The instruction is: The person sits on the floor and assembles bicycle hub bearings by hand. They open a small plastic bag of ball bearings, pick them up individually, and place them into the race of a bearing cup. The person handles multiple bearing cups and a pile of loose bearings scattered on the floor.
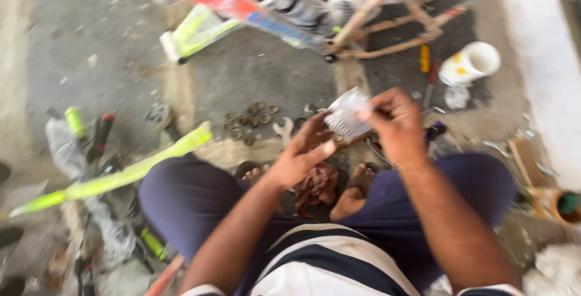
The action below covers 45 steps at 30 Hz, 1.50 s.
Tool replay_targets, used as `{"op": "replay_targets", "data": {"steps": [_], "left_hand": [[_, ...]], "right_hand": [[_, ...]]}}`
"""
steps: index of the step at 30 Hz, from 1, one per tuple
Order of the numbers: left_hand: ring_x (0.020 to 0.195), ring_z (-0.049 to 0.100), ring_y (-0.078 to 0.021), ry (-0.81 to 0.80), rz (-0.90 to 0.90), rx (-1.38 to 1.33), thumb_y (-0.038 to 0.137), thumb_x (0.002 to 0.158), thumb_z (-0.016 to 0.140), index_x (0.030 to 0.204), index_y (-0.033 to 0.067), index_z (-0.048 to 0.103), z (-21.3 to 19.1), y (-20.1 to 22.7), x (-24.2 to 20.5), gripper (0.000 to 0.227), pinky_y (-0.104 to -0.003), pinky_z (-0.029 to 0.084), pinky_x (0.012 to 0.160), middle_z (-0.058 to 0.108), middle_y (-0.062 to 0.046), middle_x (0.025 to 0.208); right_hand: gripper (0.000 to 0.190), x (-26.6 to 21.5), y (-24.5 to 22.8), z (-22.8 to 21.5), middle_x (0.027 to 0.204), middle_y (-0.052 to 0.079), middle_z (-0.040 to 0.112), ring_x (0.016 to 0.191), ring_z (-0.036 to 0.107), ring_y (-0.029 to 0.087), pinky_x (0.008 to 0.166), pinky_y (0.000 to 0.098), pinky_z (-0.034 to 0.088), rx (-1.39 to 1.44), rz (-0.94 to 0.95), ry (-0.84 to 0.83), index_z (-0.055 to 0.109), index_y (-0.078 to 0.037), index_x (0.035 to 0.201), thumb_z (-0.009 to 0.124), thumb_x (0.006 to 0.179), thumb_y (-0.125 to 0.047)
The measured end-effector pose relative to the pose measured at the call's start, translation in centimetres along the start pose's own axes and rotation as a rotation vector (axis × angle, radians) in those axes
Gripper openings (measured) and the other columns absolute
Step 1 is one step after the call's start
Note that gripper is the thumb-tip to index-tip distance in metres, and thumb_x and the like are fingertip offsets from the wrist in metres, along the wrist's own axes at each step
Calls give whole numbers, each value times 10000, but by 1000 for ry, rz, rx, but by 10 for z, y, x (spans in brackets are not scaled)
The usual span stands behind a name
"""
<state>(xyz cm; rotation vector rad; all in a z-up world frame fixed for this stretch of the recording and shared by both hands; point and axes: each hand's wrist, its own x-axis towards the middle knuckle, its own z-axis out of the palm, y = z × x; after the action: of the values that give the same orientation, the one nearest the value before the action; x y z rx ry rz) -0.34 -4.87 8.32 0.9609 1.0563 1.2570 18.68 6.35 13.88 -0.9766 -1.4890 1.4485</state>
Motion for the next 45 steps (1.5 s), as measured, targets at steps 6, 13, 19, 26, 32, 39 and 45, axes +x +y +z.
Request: {"op": "replay_targets", "data": {"steps": [6,13,19,26,32,39,45], "left_hand": [[847,613,-135,218,-139,-386,168,1011,655,1376,-25,525,-13,-49,23,433,-264,546,651,662,-78,1047],[854,654,-121,219,-53,-214,16,963,671,1361,-20,541,-31,-89,38,420,-267,554,708,697,-84,1016],[978,686,-158,234,-108,-118,44,980,665,1363,-26,538,-41,-97,44,409,-298,583,849,727,-131,1105],[968,702,-212,214,-206,-420,225,1065,524,1369,-2,564,-40,-102,51,382,-340,601,864,692,-122,1118],[998,697,-134,241,-196,-281,214,1038,587,1237,18,659,-39,-99,47,288,-290,639,818,703,-74,1128],[758,674,-108,269,-42,171,193,963,762,1084,12,719,-40,-92,38,221,-273,550,596,760,-67,944],[656,627,-101,239,-105,78,219,937,802,990,35,658,-38,-76,35,239,-276,527,548,724,-67,875]], "right_hand": [[408,5,73,41,991,-5,703,925,666,95,853,240,563,246,302,-80,686,-104,1215,773,833,12],[119,31,171,3,996,44,722,885,646,151,797,287,535,255,243,138,715,-18,1125,720,1056,-115],[281,30,261,1,1033,70,727,910,693,185,769,344,579,-493,360,51,671,-36,1152,749,906,-148],[292,5,276,18,1091,118,745,982,704,242,900,377,532,-897,574,-429,740,-135,1224,719,958,-251],[485,32,155,9,1105,27,745,1020,699,128,970,297,555,76,258,-117,687,-81,1204,451,1061,-480],[204,6,108,23,1075,34,787,975,734,126,856,267,598,-407,27,-254,771,-105,1146,788,973,-211],[256,5,99,19,1030,88,720,929,691,155,801,280,562,-474,-180,-373,725,-39,1157,793,931,-138]]}}
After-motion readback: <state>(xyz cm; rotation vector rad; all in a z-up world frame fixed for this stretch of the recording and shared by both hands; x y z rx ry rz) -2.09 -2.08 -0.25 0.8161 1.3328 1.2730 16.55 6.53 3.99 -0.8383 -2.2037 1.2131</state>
